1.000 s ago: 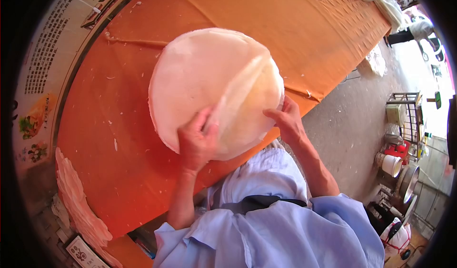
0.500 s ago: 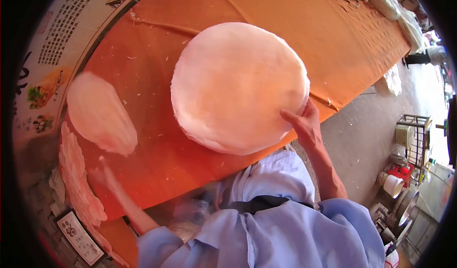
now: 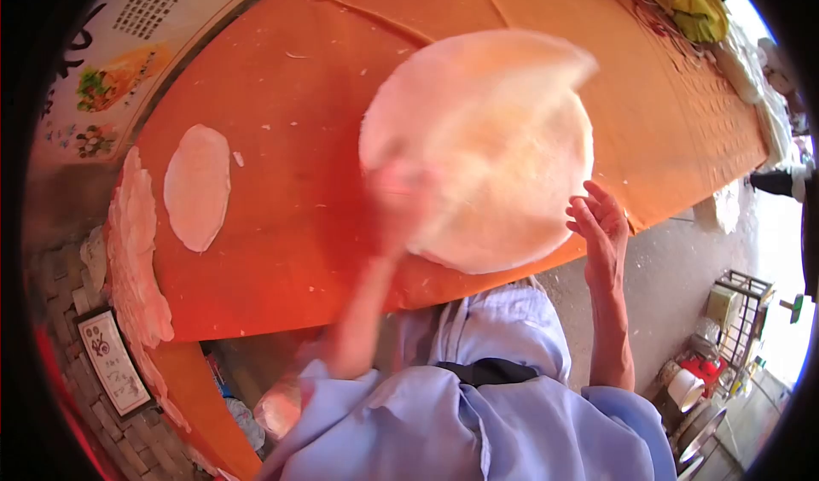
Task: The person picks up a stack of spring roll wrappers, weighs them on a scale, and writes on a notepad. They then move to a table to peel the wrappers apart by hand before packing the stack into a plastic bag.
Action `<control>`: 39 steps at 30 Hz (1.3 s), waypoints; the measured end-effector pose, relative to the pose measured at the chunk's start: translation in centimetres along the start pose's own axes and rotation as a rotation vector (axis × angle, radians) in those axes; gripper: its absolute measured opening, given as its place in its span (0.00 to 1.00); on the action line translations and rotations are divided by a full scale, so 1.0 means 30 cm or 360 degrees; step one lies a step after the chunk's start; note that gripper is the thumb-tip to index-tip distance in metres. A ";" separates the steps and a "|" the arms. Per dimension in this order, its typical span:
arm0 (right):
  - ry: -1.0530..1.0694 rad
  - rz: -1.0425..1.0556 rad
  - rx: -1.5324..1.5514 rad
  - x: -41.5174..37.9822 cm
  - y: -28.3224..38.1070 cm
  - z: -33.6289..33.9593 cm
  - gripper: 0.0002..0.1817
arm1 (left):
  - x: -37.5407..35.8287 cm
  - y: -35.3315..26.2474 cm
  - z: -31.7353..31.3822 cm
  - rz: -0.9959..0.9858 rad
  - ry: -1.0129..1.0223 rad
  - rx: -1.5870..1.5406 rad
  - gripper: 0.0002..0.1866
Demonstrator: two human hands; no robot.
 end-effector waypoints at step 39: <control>0.0571 -0.0505 0.0767 0.052 -0.178 -0.043 0.22 | -0.148 0.042 -0.524 0.0098 0.0979 0.0580 0.21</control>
Point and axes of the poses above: each hand's wrist, its own x-axis towards the middle knuckle, its own z-axis out of the back of the hand, y = z × x, the point moved 8 cm from there along x, towards the middle knuckle, and after that the axes turned 15 degrees about -x, right-handed, at the moved point
